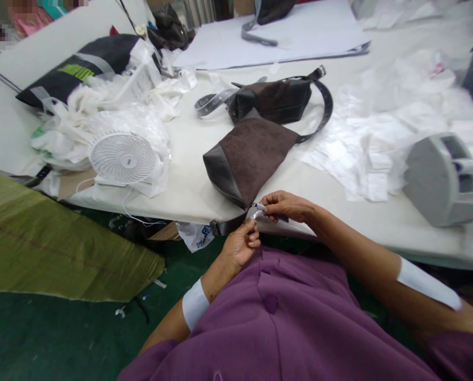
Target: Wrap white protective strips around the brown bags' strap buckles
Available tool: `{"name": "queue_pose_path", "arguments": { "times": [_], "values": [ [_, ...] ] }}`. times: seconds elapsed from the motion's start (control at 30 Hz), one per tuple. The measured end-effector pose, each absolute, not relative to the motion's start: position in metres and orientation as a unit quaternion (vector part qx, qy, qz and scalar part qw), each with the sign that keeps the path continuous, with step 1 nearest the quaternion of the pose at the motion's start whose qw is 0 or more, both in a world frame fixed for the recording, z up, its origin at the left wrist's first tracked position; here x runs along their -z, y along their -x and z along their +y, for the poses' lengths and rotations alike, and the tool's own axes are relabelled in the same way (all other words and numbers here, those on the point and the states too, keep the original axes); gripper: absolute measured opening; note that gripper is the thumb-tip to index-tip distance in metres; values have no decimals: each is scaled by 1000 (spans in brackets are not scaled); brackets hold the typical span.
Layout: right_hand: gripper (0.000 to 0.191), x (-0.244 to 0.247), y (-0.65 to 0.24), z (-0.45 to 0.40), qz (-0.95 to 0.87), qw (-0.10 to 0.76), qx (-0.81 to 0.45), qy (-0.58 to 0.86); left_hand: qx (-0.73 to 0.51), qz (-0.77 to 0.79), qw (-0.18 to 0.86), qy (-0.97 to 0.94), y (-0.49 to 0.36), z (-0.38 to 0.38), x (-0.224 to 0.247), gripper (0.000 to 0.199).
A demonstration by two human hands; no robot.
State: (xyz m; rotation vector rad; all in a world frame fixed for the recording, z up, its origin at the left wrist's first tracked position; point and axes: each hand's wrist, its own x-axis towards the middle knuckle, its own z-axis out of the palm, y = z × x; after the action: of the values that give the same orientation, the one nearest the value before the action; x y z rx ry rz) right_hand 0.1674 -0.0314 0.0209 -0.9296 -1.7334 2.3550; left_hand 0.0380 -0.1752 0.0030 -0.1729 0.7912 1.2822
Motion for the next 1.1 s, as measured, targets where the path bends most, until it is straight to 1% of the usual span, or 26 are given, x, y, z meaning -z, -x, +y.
{"name": "queue_pose_path", "arguments": {
  "times": [0.07, 0.17, 0.23, 0.3, 0.37, 0.47, 0.6, 0.7, 0.83, 0.93, 1.0, 1.1],
  "values": [
    [19, -21, -169, -32, -575, 48, -757, 305, -585, 360, 722, 81, -38, -176, -5, 20],
    [13, -17, -170, -36, -597, 64, -720, 348, -591, 362, 715, 94, -39, -175, -8, 18],
    [14, -15, -169, -40, -627, 84, -674, 383, -594, 360, 711, 110, -41, -174, -11, 15],
    [17, -13, -168, -44, -685, 120, -591, 410, -601, 362, 700, 136, -44, -172, -14, 11],
    [17, -10, -166, -50, -756, 165, -475, 420, -602, 365, 689, 172, -47, -169, -18, 9],
    [17, -6, -161, -57, -818, 217, -333, 416, -597, 358, 687, 209, -52, -163, -29, 11],
    [18, -1, -158, -67, -853, 241, -225, 405, -613, 384, 674, 151, -58, -158, -42, 7],
    [22, 1, -160, -71, -879, 232, -160, 384, -623, 444, 641, 65, -59, -156, -45, 11],
    [27, 5, -166, -74, -917, 217, -116, 315, -615, 478, 628, -4, -55, -148, -42, 17],
    [26, 13, -168, -73, -930, 230, -116, 261, -595, 507, 624, -10, -54, -140, -39, 17],
    [25, 19, -169, -74, -926, 244, -125, 261, -579, 520, 628, -24, -54, -136, -39, 19],
    [23, 25, -170, -75, -899, 253, -169, 314, -531, 526, 656, -100, -54, -140, -42, 33]
  ]
}}
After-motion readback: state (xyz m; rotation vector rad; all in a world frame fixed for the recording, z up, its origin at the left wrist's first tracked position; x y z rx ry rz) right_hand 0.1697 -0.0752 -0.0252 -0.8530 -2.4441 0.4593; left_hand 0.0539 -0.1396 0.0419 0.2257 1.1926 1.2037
